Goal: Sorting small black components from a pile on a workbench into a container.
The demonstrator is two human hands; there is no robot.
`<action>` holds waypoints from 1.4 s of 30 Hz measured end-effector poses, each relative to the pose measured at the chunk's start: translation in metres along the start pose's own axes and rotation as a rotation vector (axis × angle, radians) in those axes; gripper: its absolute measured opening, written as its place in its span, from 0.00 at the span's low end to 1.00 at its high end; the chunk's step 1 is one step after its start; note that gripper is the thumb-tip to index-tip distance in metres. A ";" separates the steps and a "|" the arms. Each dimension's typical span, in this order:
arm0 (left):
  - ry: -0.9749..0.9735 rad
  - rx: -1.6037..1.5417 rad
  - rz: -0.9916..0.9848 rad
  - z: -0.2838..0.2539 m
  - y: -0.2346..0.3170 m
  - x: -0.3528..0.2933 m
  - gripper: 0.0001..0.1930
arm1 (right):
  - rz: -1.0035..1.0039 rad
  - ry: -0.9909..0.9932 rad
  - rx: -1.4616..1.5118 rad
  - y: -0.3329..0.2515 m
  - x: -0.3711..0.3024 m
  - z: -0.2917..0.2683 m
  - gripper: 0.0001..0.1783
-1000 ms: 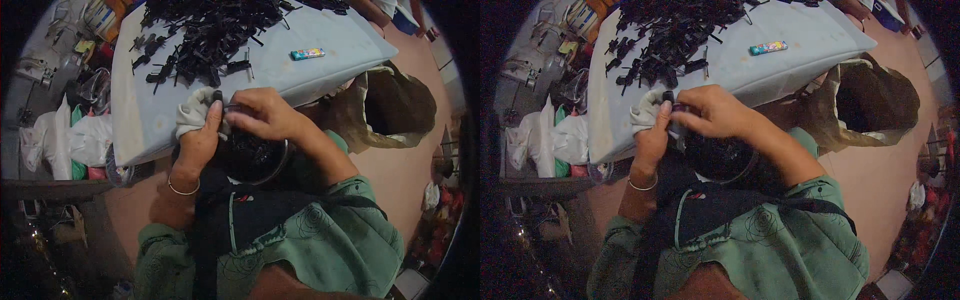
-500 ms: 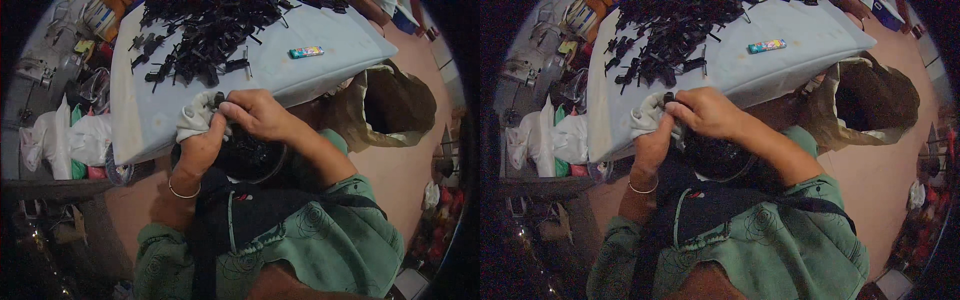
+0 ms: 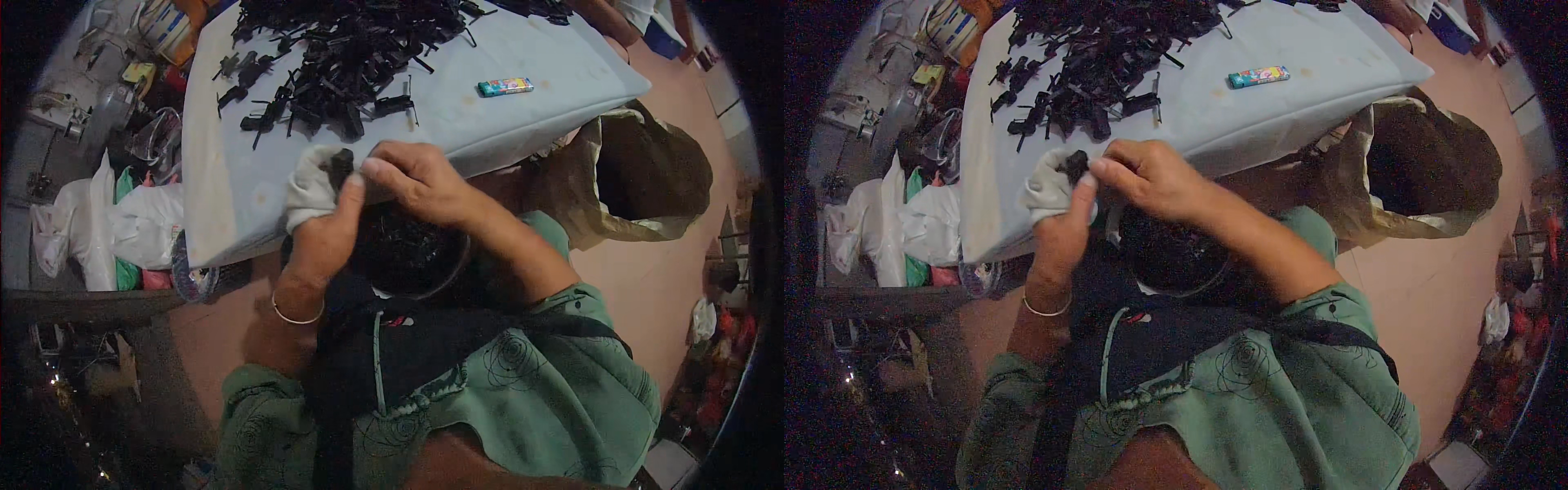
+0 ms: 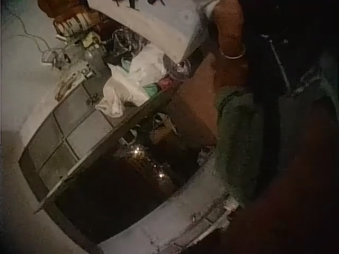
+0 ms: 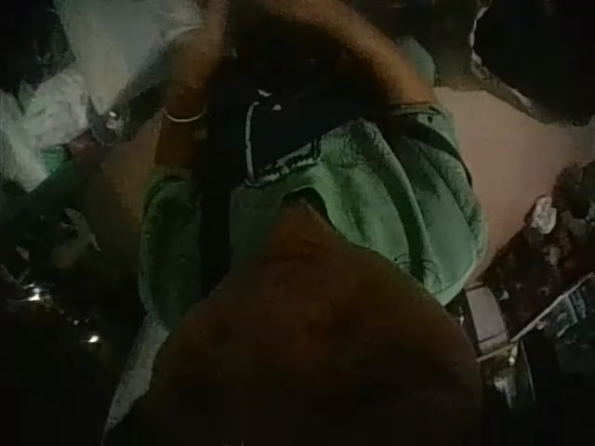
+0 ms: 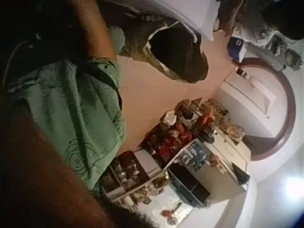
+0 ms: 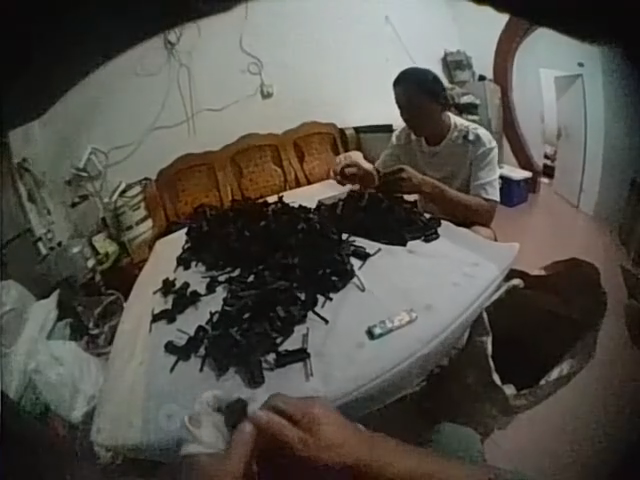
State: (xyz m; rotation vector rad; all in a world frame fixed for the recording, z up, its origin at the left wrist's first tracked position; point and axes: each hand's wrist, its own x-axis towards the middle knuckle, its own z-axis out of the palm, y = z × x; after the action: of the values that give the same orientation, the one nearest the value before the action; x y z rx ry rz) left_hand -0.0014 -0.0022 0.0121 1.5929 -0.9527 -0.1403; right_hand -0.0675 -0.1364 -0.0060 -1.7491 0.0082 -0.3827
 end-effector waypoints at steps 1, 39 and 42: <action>0.012 -0.053 -0.205 -0.005 0.007 0.002 0.13 | -0.085 0.048 -0.079 0.001 0.000 -0.005 0.13; -0.429 0.494 -0.014 -0.026 -0.007 -0.008 0.14 | -0.101 0.418 -0.945 -0.003 0.006 -0.030 0.13; -0.369 0.261 -0.193 -0.021 0.007 -0.006 0.15 | -0.098 0.421 -1.088 0.013 0.009 -0.041 0.10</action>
State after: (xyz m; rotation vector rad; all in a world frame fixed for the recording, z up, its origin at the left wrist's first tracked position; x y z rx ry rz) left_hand 0.0028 0.0178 0.0219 1.9416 -1.1318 -0.4738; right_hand -0.0673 -0.1805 -0.0097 -2.6962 0.5193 -0.9275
